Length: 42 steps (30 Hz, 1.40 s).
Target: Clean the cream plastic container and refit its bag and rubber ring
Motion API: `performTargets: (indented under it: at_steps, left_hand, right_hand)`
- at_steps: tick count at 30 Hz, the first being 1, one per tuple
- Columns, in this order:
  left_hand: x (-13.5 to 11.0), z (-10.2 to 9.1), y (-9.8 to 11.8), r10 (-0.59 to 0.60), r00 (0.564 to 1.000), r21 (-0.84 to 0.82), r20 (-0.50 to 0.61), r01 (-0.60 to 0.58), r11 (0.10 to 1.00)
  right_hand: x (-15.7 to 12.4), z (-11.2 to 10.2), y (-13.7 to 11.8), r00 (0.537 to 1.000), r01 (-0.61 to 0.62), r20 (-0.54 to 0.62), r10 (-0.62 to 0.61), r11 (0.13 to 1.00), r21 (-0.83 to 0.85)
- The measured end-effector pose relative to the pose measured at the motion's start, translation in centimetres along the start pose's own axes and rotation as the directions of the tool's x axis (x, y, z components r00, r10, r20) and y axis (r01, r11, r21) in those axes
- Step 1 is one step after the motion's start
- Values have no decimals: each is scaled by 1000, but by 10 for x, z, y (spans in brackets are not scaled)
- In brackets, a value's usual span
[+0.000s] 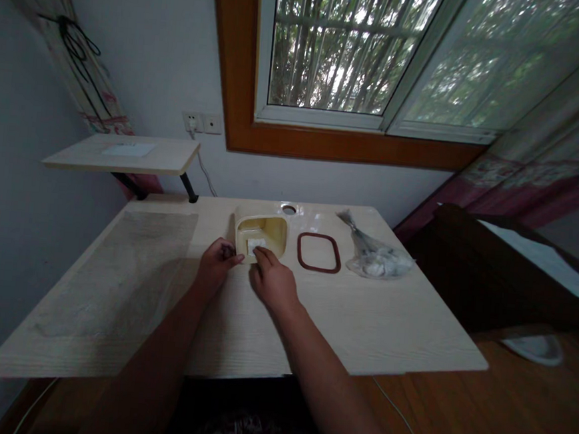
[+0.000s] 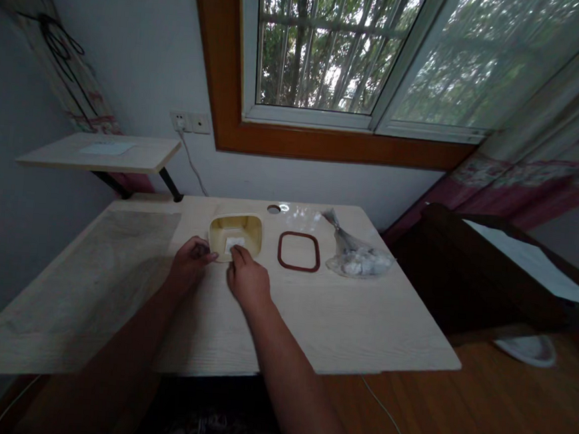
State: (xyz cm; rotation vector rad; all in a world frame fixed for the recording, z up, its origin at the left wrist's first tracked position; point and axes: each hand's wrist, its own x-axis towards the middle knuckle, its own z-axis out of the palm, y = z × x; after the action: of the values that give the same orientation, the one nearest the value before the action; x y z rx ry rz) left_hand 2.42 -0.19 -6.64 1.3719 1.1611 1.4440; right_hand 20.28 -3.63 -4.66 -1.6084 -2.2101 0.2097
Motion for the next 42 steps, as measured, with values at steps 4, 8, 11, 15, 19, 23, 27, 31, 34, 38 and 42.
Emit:
performTargets:
  at_steps: [4, 8, 11, 15, 19, 23, 27, 31, 34, 38, 42]
  left_hand:
    - [-1, 0, 2, 2, 1000, 9, 5, -2, 1000]
    - [-1, 0, 1, -13, 1000, -3, -13, 13, 1000]
    - [-1, 0, 1, -12, 1000, -4, -6, 12, 1000]
    - [-2, -1, 2, -23, 1000, 15, 5, 23, 1000]
    - [-2, -1, 1, -20, 1000, 35, 10, 20, 999]
    - [-1, -1, -1, -15, 1000, 55, 10, 15, 998]
    - [-1, -1, 1, 27, 1000, 123, 3, -27, 992]
    - [0, 1, 6, 97, 995, 262, -13, -91, 961]
    - [1, 4, 6, 112, 993, 286, 36, -117, 951]
    - [-1, 7, 3, 78, 994, 271, 77, -97, 958]
    - [-2, 8, 2, 119, 987, 302, 110, -148, 942]
  right_hand:
    - [-1, 3, -7, 995, 96, 24, -97, 994, 42]
    - [1, -2, 2, 999, -25, -21, 25, 1000, 3]
    - [2, -4, 7, 994, -101, -31, 100, 995, -24]
    - [1, -1, -1, 1000, -8, 13, 8, 1000, 2]
    - [2, 2, -5, 1000, 24, 17, -24, 999, 23]
    - [3, 0, 1, 1000, -4, 3, 4, 1000, 3]
    - [2, 0, 2, 1000, 20, 7, -20, 1000, -23]
    - [0, -2, -4, 1000, 3, 21, -2, 997, -72]
    - [-2, -6, -11, 999, -38, 30, 42, 992, -120]
    - [-2, -14, -22, 998, -60, 19, 63, 987, -151]
    - [9, -22, -29, 997, -28, 72, 42, 983, -179]
